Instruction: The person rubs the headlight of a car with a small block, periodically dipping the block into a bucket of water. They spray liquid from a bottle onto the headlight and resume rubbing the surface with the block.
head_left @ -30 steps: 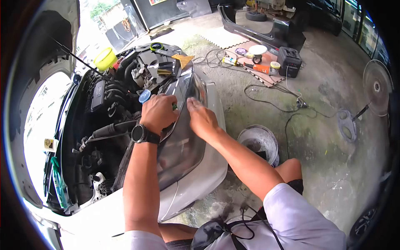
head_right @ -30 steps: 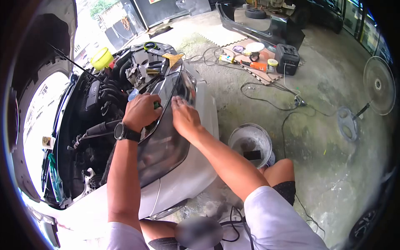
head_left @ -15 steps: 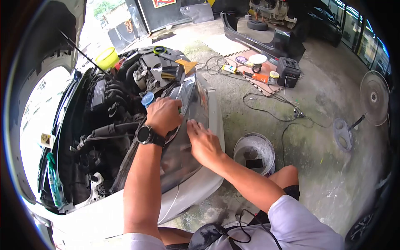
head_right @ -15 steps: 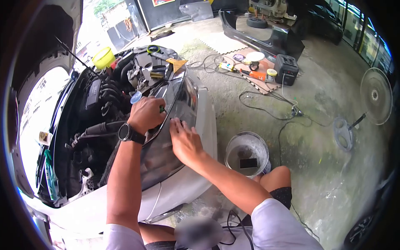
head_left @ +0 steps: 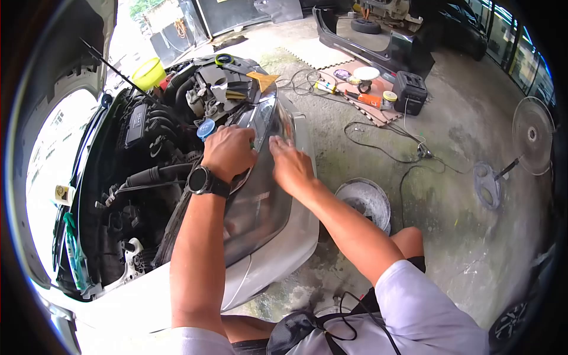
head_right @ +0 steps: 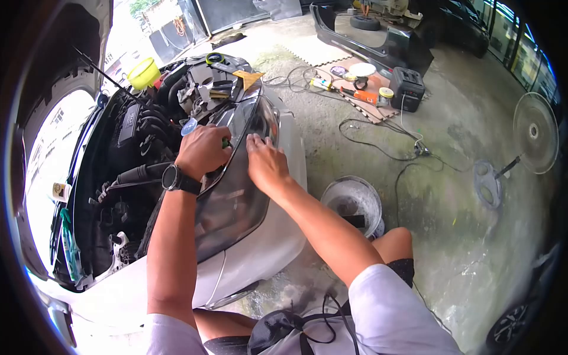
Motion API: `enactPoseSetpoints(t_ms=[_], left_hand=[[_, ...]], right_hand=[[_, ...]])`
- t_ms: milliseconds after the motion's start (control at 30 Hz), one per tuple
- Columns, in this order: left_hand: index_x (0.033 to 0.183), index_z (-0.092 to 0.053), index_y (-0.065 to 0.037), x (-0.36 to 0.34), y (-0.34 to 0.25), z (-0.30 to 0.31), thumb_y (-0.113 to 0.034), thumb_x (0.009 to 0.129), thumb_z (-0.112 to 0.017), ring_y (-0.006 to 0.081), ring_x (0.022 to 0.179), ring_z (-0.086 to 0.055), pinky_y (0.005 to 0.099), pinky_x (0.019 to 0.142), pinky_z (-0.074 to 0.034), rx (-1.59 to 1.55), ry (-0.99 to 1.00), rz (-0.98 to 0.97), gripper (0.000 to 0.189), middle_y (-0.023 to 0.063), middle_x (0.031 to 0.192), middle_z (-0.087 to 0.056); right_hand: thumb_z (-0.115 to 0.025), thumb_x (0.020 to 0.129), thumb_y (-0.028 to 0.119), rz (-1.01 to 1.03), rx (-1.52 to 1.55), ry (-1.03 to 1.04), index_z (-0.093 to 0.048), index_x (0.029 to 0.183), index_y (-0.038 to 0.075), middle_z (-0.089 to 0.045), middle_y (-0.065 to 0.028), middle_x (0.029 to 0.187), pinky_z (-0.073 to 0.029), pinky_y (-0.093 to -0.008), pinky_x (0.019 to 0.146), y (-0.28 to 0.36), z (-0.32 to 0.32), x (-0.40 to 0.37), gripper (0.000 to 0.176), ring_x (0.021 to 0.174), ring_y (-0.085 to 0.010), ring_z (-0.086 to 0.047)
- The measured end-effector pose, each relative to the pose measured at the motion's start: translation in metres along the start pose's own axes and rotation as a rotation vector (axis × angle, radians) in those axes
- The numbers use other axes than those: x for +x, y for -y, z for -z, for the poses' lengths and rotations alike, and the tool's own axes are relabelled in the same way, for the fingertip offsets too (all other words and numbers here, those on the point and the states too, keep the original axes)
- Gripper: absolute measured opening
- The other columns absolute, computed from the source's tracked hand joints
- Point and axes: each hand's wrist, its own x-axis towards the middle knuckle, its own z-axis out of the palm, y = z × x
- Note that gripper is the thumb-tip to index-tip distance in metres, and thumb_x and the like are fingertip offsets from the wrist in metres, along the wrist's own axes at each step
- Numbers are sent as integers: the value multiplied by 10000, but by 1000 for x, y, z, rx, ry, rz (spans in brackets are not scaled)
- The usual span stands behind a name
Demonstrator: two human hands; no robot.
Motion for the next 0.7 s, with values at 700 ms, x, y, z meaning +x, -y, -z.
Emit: enactPoseSetpoints(t_ms=[700], left_hand=[[1053,-788,-115,2,2,-5,-270,796,-750,376,1056,-716,482,918,-563,13,-26,-26,303,154,1051,-755]], right_hand=[[-494,973,34,5,9,-18,-522,1492,-62,-560,-231,1544,-506,-585,1078,-4,-7,-1,529,1404,-407,-562]])
